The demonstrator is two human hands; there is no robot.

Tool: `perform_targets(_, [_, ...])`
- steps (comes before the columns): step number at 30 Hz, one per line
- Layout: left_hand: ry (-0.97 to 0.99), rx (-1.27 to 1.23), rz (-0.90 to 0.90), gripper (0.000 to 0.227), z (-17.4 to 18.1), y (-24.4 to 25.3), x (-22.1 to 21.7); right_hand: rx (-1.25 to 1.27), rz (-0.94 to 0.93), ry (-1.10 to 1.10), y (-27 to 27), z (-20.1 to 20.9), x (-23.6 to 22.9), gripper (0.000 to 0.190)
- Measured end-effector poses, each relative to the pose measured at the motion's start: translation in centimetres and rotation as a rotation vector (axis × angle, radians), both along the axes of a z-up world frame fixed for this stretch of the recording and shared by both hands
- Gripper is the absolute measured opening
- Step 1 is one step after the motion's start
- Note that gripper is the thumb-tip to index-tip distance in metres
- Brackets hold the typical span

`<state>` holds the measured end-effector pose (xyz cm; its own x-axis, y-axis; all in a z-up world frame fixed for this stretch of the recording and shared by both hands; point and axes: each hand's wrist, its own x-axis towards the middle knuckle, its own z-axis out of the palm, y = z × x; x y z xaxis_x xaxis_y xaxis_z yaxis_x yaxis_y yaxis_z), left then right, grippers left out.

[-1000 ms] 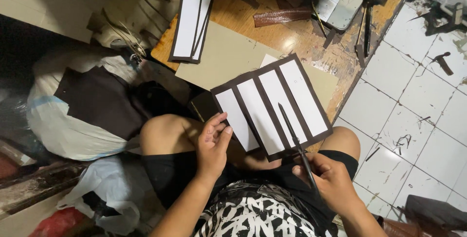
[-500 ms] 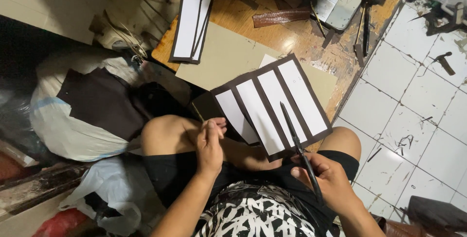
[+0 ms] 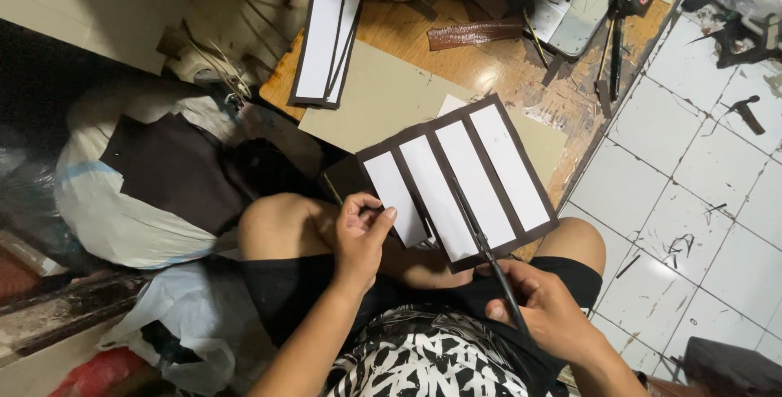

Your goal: Cutting out leather patterns from a paper template using scissors

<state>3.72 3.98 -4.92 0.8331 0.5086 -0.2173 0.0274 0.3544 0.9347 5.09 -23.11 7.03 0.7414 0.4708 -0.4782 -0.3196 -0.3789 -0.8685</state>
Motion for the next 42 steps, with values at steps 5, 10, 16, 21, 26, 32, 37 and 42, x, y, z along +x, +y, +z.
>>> perform_targets(5, [0.000, 0.046, -0.062, 0.008, 1.5, 0.1, 0.0, -0.002, 0.006, -0.018, 0.0, -0.5, 0.0, 0.061])
perform_targets(10, [0.040, 0.121, -0.197, 0.035, 2.8, -0.2, -0.1, -0.038, 0.087, -0.053, 0.3, -0.2, 0.4, 0.069])
perform_targets(16, [0.030, 0.008, -0.153, 0.047, 3.8, -0.5, 0.1, -0.100, 0.261, -0.024, 1.5, 1.5, 1.5, 0.077])
perform_targets(21, [0.037, -0.020, -0.166, 0.051, 4.4, -0.4, -0.2, -0.104, 0.379, -0.015, 1.5, 1.9, 2.2, 0.076])
perform_targets(26, [-0.002, -0.009, -0.166, 0.053, 4.6, -0.5, -0.4, -0.122, 0.441, 0.034, 2.8, 3.3, 3.0, 0.086])
perform_targets(32, [0.039, 0.034, -0.174, 0.051, 5.3, -0.8, -0.6, -0.097, 0.374, -0.007, 3.9, 0.7, 2.7, 0.062])
perform_targets(37, [0.035, 0.029, -0.171, 0.052, 5.7, -0.9, -0.7, 0.018, 0.241, 0.033, 5.4, -0.2, 2.4, 0.063])
perform_targets(42, [0.032, 0.045, -0.191, 0.052, 6.5, -0.9, -0.9, 0.088, 0.206, -0.012, 6.1, -0.4, 2.0, 0.056])
